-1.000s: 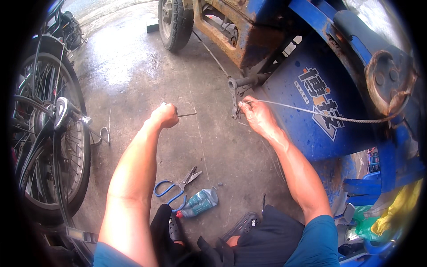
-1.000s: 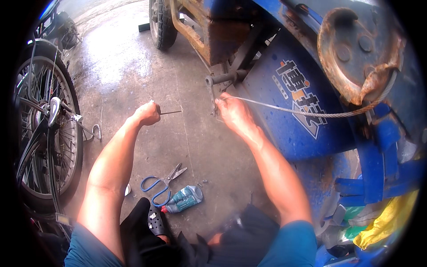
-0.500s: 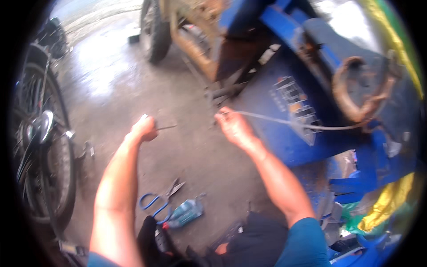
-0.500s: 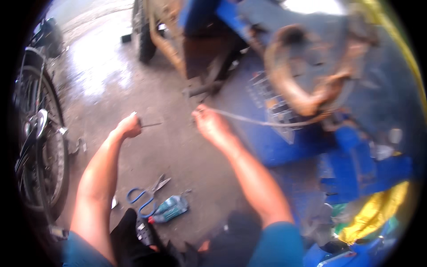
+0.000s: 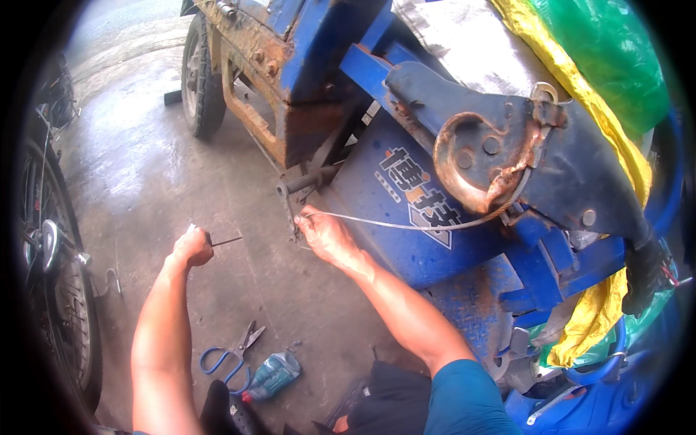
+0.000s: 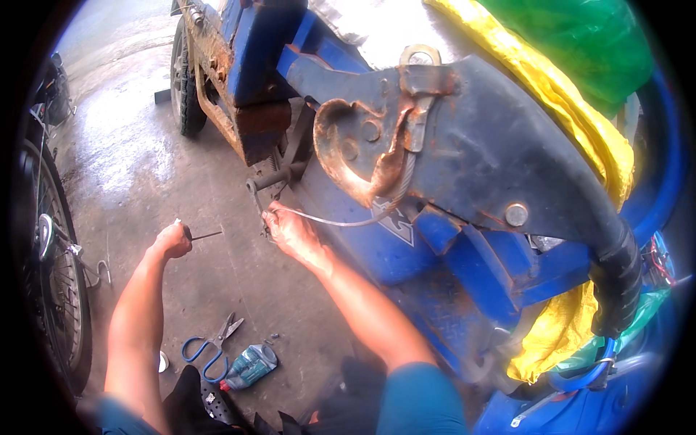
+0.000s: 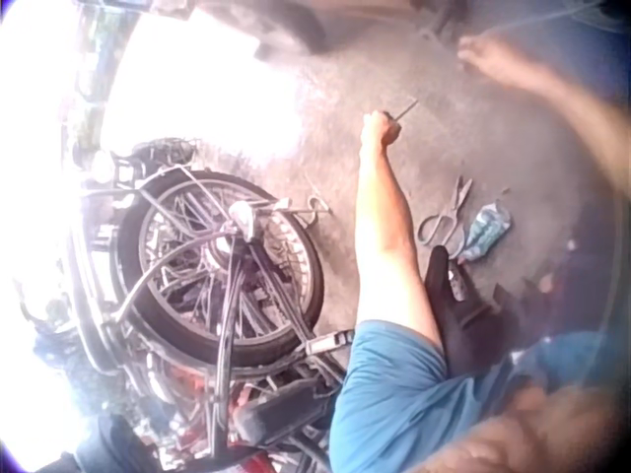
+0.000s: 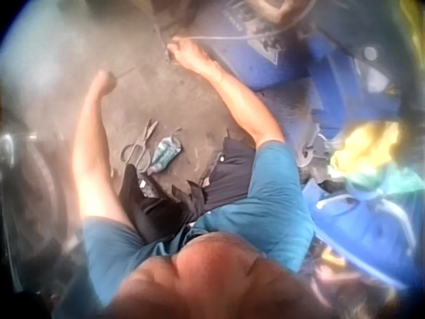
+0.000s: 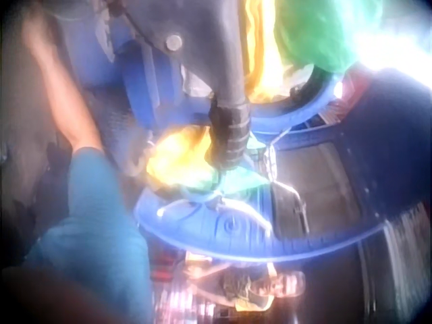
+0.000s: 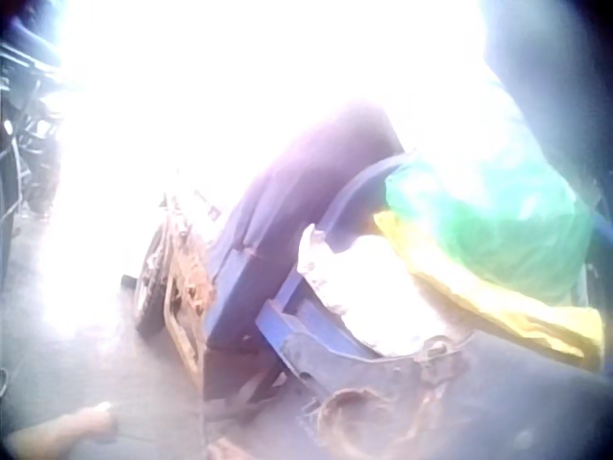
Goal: The person threads a metal brake cable through a mechanical housing on a vehicle frame, using a screwdriver to guide and position the wire.
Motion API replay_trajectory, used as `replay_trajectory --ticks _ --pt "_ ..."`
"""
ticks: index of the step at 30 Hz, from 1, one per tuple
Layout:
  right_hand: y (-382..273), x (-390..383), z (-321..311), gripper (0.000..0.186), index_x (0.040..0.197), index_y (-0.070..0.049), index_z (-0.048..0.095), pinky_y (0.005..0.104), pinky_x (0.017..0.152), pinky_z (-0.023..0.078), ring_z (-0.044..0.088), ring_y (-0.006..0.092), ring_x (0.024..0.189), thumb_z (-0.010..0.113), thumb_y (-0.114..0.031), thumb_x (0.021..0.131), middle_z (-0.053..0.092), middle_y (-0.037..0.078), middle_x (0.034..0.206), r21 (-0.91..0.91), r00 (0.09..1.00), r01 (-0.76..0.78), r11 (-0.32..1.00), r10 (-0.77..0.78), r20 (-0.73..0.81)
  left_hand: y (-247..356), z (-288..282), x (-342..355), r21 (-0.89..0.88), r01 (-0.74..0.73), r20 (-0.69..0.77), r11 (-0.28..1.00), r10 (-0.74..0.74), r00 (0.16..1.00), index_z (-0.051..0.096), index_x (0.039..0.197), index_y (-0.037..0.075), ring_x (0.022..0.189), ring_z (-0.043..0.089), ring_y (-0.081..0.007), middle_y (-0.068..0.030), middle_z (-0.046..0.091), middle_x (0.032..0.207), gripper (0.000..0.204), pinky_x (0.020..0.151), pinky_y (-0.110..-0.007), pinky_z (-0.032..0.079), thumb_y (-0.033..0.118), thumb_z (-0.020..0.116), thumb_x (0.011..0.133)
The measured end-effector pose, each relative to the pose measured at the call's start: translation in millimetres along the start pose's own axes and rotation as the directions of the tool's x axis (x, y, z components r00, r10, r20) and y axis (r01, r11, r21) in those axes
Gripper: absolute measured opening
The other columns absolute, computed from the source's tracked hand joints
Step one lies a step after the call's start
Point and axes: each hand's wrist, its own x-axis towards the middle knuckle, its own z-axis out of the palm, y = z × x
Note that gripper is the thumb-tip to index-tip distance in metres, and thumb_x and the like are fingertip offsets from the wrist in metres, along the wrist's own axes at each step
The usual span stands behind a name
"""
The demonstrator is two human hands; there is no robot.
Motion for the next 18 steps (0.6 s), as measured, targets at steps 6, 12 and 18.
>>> replay_trajectory --ticks 6,12,18 --pt "8.4 0.1 4.4 0.031 0.083 -0.004 0.052 0.0373 0.06 0.04 0.046 0.0207 0.06 0.049 -0.031 0.097 0.044 0.012 0.064 -0.024 0.999 0.028 0.999 -0.028 -0.029 -1.0 -0.8 0.5 0.031 -0.043 -0.001 0.999 0.043 0.999 0.07 0.088 0.002 0.092 0.066 -0.0369 -0.0242 0.067 0.094 0.025 0.081 -0.043 0.053 0.009 0.052 0.073" --pt "12.9 0.9 6.5 0.033 0.081 -0.002 0.053 0.0374 0.063 0.041 0.049 0.0247 0.062 0.048 -0.03 0.097 0.048 0.013 0.069 0.007 0.997 0.064 0.998 -0.064 -0.036 3.2 2.0 2.0 0.024 -0.053 -0.03 0.998 0.053 0.998 0.07 0.083 0.0 0.09 0.066 -0.0375 -0.0246 0.067 0.09 0.023 0.079 -0.044 0.053 0.008 0.051 0.073" --pt "14.3 2.3 5.5 0.033 0.082 -0.001 0.054 0.0374 0.064 0.042 0.051 0.0263 0.064 0.048 -0.03 0.097 0.051 0.013 0.072 -0.047 0.995 0.091 0.995 -0.093 -0.042 3.4 1.8 2.6 0.027 -0.054 -0.04 0.998 0.055 0.998 0.07 0.084 0.001 0.091 0.066 -0.0375 -0.0246 0.067 0.09 0.023 0.08 -0.044 0.053 0.007 0.05 0.074"
